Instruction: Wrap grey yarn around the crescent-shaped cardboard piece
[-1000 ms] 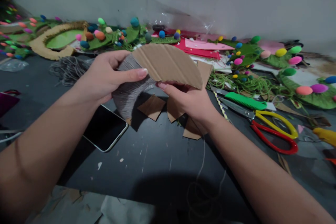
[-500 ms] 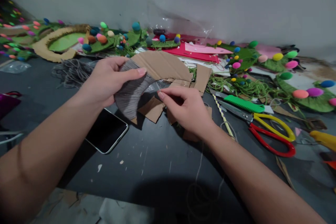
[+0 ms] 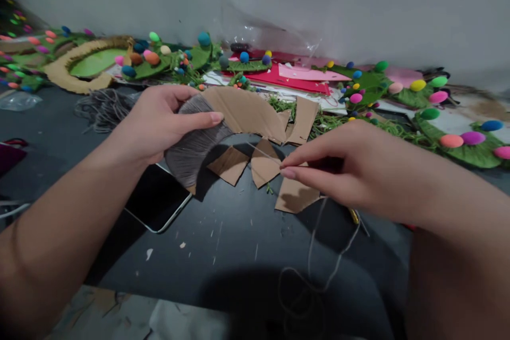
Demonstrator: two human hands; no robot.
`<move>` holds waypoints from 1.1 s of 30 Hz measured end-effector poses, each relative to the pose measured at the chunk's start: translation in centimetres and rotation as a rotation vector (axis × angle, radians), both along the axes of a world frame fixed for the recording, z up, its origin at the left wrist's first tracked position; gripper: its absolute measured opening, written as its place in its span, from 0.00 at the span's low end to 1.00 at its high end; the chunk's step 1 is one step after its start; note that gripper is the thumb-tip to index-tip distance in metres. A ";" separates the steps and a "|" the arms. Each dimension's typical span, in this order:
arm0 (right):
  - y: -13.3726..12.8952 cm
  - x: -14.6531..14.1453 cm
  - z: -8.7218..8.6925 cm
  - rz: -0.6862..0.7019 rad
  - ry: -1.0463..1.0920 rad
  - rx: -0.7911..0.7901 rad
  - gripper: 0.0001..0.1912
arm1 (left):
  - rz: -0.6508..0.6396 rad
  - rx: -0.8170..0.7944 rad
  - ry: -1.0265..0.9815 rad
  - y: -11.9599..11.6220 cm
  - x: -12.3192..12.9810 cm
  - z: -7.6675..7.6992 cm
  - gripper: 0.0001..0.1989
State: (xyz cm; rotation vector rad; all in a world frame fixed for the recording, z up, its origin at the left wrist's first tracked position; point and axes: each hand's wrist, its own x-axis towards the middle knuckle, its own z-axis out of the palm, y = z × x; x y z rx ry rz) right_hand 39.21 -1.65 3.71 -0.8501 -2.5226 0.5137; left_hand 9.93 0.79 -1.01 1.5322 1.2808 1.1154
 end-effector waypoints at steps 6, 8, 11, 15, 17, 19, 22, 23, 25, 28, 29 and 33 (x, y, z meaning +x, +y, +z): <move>-0.9 -0.7 0.9 -0.029 0.027 0.239 0.05 | -0.084 -0.070 0.152 -0.5 0.2 0.0 0.13; -1.2 -1.4 1.1 -0.074 0.058 0.306 0.05 | -0.244 -0.132 0.194 -1.0 0.5 0.4 0.13; -1.3 -2.2 1.1 -0.112 0.080 0.379 0.05 | -0.496 -0.181 0.264 -1.7 1.1 1.1 0.11; -0.7 -2.9 -0.1 -0.111 0.078 0.385 0.02 | -0.720 -0.222 0.322 -2.4 1.6 1.6 0.16; -0.3 -3.3 -0.8 -0.099 0.097 0.336 0.02 | -0.800 -0.251 0.266 -2.5 1.7 1.6 0.17; 0.1 -3.6 -1.5 -0.076 0.109 0.287 0.03 | -0.866 -0.296 0.205 -2.6 1.8 1.4 0.16; 0.2 -3.8 -2.1 -0.073 0.100 0.230 0.04 | -0.912 -0.316 0.217 -2.6 1.9 1.3 0.16; 0.2 -3.9 -2.2 -0.085 0.100 0.213 0.05 | -0.920 -0.313 0.244 -2.6 1.9 1.3 0.17; 0.1 -4.1 -2.5 -0.109 0.118 0.185 0.05 | -0.918 -0.307 0.290 -2.6 1.9 1.3 0.18; 0.1 -4.4 -2.9 -0.127 0.174 0.154 0.06 | -0.901 -0.280 0.282 -2.6 1.8 1.4 0.18; 0.2 -4.4 -3.0 -0.137 0.195 0.143 0.06 | -0.887 -0.267 0.260 -2.6 1.8 1.4 0.17; 0.6 -4.6 -3.6 -0.250 0.296 0.001 0.07 | -0.786 -0.256 0.160 -2.5 1.8 1.4 0.13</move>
